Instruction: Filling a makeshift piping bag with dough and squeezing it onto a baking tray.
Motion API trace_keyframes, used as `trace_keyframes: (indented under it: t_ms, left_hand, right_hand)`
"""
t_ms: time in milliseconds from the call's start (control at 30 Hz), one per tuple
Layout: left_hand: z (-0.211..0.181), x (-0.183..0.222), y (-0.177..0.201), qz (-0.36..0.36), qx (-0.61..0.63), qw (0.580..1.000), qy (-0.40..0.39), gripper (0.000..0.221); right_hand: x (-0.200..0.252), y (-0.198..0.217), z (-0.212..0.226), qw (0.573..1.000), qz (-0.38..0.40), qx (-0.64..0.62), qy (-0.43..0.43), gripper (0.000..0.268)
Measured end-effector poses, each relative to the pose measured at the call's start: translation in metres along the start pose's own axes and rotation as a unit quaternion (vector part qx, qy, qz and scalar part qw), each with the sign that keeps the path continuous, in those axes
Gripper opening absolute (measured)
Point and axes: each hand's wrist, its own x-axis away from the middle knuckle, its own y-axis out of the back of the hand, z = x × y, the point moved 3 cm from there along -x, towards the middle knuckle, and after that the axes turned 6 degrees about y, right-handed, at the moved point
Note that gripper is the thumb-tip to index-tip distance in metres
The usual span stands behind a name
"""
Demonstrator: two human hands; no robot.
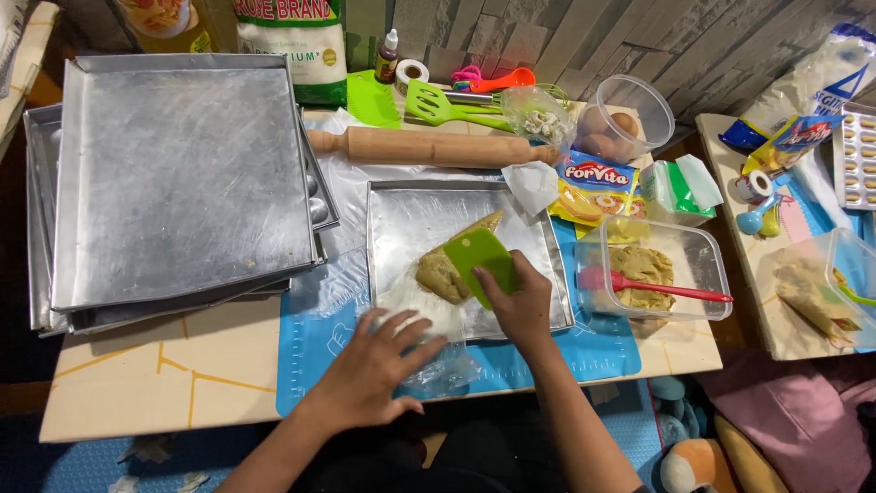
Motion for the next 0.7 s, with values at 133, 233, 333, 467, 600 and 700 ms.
trace_keyframes:
  t_ms: [133,233,333,467,600,700]
  left_hand:
    - [0.025,0.010,-0.009,-0.052,-0.040,0.998,-0.010,0.058]
    - [0.014,0.005,0.001,-0.158,-0.036,0.985,-0.049,0.018]
    - [0.003,0.000,0.010,-0.217,-0.008,0.974,-0.063,0.008]
    - [-0.005,-0.004,0.007,-0.226,0.000,0.973,-0.040,0.016]
    - [-0.006,-0.002,-0.010,-0.203,0.022,0.979,0.012,0.014]
    - [-0.004,0.004,-0.023,-0.193,0.039,0.980,0.028,0.017]
  right_hand:
    - [0.008,-0.017,0.032,0.992,0.097,-0.046,0.071,0.012]
    - [0.020,-0.039,0.045,0.948,0.152,0.066,0.271,0.012]
    - [0.025,-0.047,0.039,0.930,0.149,0.122,0.312,0.023]
    - [0.017,-0.043,0.037,0.923,0.108,0.149,0.337,0.025]
    - [-0.007,-0.036,-0.012,0.979,0.200,-0.015,0.047,0.016]
    - [-0.002,-0.006,0.027,0.978,0.118,0.017,0.168,0.015]
